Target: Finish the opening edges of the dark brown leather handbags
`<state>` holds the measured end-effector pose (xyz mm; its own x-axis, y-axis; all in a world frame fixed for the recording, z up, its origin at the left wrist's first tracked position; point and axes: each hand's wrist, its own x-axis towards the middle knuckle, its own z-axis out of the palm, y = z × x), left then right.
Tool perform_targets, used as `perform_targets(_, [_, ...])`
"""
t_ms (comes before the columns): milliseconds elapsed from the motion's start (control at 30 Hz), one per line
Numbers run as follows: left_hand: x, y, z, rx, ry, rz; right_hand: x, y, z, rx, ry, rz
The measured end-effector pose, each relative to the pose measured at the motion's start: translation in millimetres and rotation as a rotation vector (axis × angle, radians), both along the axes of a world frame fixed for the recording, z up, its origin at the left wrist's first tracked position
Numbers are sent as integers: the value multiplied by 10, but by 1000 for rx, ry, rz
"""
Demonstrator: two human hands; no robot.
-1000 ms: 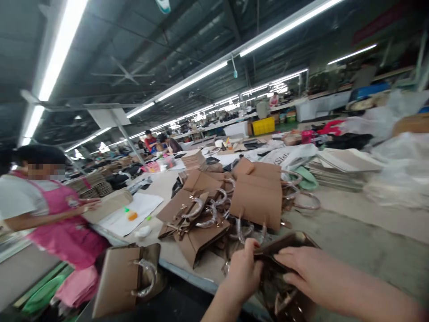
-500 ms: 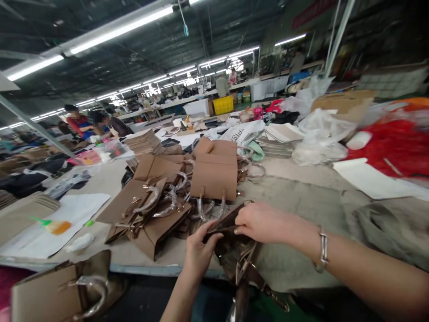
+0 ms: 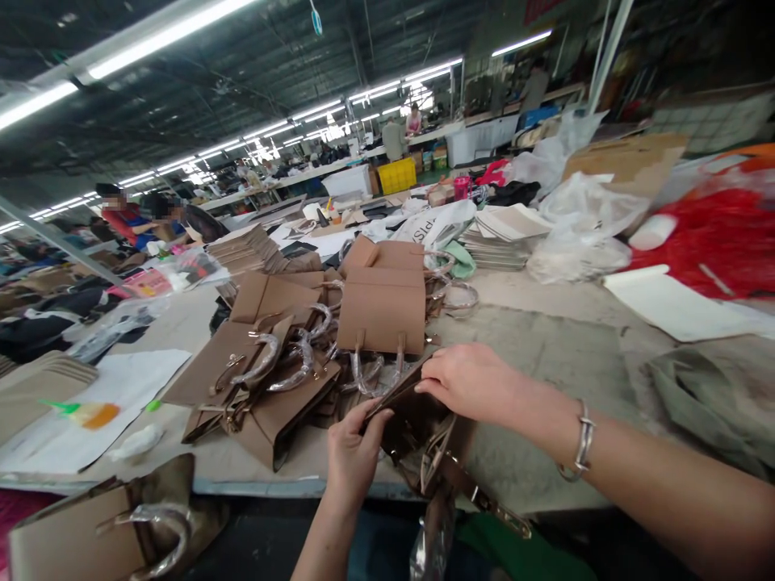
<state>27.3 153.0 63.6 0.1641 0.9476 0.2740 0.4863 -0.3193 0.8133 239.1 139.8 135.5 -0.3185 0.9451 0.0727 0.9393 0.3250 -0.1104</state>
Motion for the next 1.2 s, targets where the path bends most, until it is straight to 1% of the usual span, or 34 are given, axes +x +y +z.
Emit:
perform_targets(133, [3,-27,-19,16,-4,22,-33,4,-14,5,17,-59])
perform_targets(333, [-17,-35,-65,24,20,33,-55,-8,-44,63,59,-136])
perform_targets(433, [-25,-36,-75,23,22,21,-51,-2,-53,61,44,-149])
perform_targets(567, [-17,-39,-65,33,21,23,-51,-1,-48,15,45,-156])
perform_targets(933, [-3,-53,-28,37,56,-20,-50,-1,-91,68,94,-164])
perform_targets(1200, [10,-61,14,11,75,-68,-50,-23,-86,44,117,-170])
